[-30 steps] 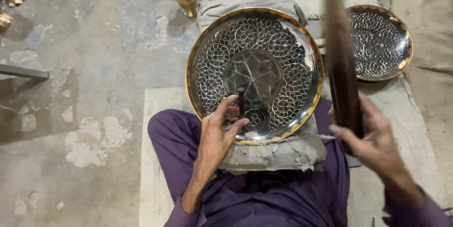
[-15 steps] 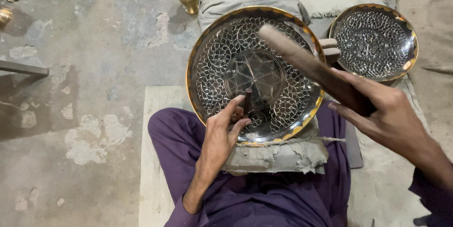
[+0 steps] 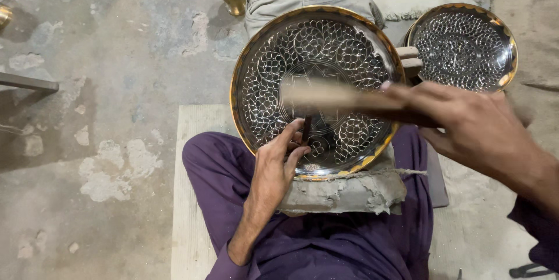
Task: The person sits on the floor with an engraved brass tray resting on a cloth cushion, holds a small punch against the tray's surface with one hand, and strikes the punch with a wooden mallet held in the other hand, repositioning the punch repeatedly to work the decorative pattern into the metal.
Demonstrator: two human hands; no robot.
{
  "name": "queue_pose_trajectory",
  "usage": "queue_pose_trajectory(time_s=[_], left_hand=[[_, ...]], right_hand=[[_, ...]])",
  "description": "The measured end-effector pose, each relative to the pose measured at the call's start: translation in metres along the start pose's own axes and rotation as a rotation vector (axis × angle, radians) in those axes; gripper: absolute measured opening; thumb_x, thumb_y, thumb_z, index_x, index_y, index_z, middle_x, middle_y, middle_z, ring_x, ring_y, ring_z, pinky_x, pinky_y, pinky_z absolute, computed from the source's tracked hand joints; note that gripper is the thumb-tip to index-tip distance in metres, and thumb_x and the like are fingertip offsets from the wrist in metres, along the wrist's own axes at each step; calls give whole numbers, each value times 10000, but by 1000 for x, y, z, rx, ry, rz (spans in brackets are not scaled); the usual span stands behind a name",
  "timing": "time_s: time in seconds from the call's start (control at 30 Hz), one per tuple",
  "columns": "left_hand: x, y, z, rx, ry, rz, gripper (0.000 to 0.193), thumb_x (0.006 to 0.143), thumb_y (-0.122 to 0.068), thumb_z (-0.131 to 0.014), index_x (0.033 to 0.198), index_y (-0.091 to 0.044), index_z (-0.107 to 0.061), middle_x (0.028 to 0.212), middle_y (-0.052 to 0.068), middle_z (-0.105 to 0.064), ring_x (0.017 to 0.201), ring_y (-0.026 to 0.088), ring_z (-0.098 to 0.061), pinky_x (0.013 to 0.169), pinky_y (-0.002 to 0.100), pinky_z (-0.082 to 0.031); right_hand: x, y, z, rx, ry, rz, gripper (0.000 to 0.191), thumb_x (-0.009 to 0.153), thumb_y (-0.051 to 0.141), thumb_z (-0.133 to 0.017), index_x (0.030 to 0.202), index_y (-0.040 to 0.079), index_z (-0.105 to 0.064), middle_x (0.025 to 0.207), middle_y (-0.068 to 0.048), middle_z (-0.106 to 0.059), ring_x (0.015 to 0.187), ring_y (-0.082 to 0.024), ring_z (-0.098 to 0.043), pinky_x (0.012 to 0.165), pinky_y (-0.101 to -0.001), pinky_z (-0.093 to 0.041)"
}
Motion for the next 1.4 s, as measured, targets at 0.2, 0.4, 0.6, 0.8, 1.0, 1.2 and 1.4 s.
queue_pose_trajectory(time_s=[0.2, 0.4, 0.6, 0.8, 1.0, 1.2, 1.4], left_hand=[[-3, -4, -2, -6, -71, 26, 500, 918, 5, -685, 1398, -40, -550, 1035, 172, -778, 947, 253, -802, 789, 377, -648], [-7, -5, -5, -64, -126, 65, 522, 907, 28, -667, 1408, -25, -529, 1026, 182, -776, 939, 239, -803, 766, 338, -682], [-10, -4, -9, -38, -167, 49, 579, 902, 32, -685, 1441, -25, -480, 1002, 182, -747, 917, 252, -788, 739, 334, -690], [-15, -7, -8, -2, -199, 42, 550, 897, 27, -712, 1400, -4, -491, 975, 190, -757, 899, 275, -797, 734, 384, -617], [-18, -7, -11, 21, -235, 77, 539, 881, 41, -719, 1373, 15, -502, 965, 184, -756, 848, 275, -794, 692, 384, -611], [-19, -8, -11, -6, -277, 53, 543, 884, 38, -718, 1374, 27, -485, 986, 183, -746, 867, 273, -797, 705, 374, -621], [-11, -8, -11, -107, -208, 18, 516, 913, 27, -697, 1383, 9, -482, 1036, 165, -756, 920, 225, -796, 667, 302, -677]], right_hand=[[11, 15, 4, -39, -82, 48, 770, 850, 249, -703, 1573, 339, -454, 1156, 21, -705, 689, -153, -712, 605, -283, -601], [23, 22, 10, -80, 69, -45, 700, 954, 317, -693, 1589, 397, -410, 1202, 63, -685, 674, -132, -708, 502, -267, -577], [34, 27, 11, -140, -175, 204, 701, 878, 191, -697, 1531, 323, -479, 1180, 18, -707, 774, -139, -713, 616, -283, -591], [40, 32, 12, -228, -41, 185, 751, 846, 164, -705, 1539, 353, -484, 1070, 52, -720, 717, -144, -700, 543, -278, -561], [44, 36, 19, -141, 12, 170, 658, 931, 198, -665, 1540, 383, -494, 1162, 92, -714, 657, -90, -691, 459, -252, -531], [35, 46, 31, -69, -158, 207, 768, 813, 176, -712, 1556, 252, -533, 1057, -23, -714, 693, -171, -690, 647, -325, -594], [28, 33, 29, -201, -101, 171, 667, 873, 238, -722, 1509, 321, -541, 1061, -13, -714, 740, -168, -686, 728, -352, -610]])
Point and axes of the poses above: each hand's wrist, its own x-axis towards the middle knuckle, its own z-axis out of the back of the hand, y = z × x, the point moved 1 cm from there along x, towards the middle knuckle
